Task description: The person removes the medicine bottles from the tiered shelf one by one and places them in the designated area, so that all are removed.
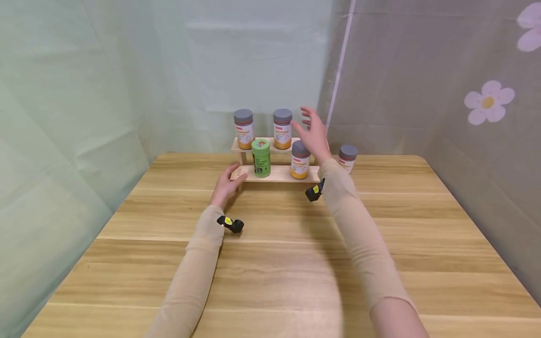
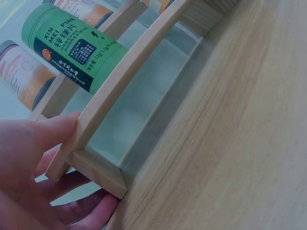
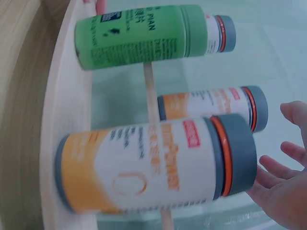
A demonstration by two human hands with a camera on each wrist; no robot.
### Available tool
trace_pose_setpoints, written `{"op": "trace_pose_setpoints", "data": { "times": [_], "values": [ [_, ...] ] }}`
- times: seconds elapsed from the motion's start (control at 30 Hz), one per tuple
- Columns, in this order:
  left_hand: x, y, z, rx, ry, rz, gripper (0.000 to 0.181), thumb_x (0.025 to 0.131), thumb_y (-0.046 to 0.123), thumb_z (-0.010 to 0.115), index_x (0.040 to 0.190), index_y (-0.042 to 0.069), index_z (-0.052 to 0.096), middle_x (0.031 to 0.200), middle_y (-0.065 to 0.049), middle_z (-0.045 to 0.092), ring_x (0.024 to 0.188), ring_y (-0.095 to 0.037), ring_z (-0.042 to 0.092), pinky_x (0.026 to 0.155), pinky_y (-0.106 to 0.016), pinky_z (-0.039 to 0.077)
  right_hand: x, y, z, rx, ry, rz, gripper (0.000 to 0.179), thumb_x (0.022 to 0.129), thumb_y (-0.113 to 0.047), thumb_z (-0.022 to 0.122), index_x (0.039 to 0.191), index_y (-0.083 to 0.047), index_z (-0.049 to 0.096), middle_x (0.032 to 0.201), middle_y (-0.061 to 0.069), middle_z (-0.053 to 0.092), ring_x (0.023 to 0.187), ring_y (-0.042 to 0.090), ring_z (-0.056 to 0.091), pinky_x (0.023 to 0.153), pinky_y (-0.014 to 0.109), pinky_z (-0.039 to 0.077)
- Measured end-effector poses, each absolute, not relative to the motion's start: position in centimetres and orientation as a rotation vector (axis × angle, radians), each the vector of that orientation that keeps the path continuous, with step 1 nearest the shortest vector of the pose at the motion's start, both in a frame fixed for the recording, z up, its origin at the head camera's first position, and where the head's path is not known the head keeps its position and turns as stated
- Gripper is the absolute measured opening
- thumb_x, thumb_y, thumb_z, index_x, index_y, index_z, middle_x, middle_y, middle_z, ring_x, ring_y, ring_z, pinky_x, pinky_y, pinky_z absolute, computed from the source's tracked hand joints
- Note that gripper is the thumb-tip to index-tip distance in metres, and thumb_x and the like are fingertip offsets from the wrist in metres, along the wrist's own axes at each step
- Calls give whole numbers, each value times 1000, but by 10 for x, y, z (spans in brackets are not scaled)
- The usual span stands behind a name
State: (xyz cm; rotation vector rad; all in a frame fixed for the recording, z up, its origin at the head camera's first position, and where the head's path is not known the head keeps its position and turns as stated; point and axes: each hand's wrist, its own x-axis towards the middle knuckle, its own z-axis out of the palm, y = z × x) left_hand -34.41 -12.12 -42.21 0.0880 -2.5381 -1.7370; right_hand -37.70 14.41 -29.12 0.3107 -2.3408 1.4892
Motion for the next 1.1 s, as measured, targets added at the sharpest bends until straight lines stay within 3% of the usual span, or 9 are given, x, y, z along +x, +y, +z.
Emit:
{"op": "trace_pose_setpoints", "data": {
  "times": [0.2, 0.43, 0.67, 0.87, 1.1],
  "values": [
    [-345, -122, -421, 86, -2533, -1741, 59, 93, 32, 64, 146, 17, 42, 156, -9, 36, 146, -29, 30, 122, -43, 23, -382, 131, -286, 306, -2329, 1596, 60, 94, -25, 63, 146, -11, 36, 150, 14, 41, 136, 33, 46, 115, 43, 37],
    [-346, -122, -422, 72, -2512, -1739, 58, 93, 29, 64, 146, 14, 43, 155, -10, 37, 145, -29, 32, 122, -41, 24, -390, 117, -286, 119, -2341, 1868, 73, 91, -32, 66, 151, -19, 26, 157, 7, 29, 144, 25, 33, 117, 40, 34],
    [-345, -118, -421, 90, -2510, -1756, 59, 93, 31, 65, 145, 16, 43, 155, -10, 38, 145, -28, 32, 122, -42, 25, -396, 115, -283, 70, -2403, 1907, 80, 88, -29, 69, 152, -22, 22, 158, 8, 26, 143, 25, 34, 117, 40, 34],
    [-346, -119, -420, 75, -2516, -1748, 59, 93, 31, 65, 146, 16, 43, 155, -11, 37, 145, -29, 32, 121, -43, 25, -403, 114, -280, 76, -2455, 1889, 81, 87, -30, 70, 152, -18, 23, 158, 11, 28, 144, 24, 33, 119, 39, 31],
    [-344, -119, -421, 70, -2538, -1768, 61, 93, 33, 64, 147, 17, 41, 157, -10, 35, 146, -29, 30, 122, -44, 23, -409, 114, -284, 130, -2439, 1949, 72, 88, -27, 70, 147, -13, 33, 150, 11, 41, 139, 24, 40, 118, 39, 32]
  ]
}}
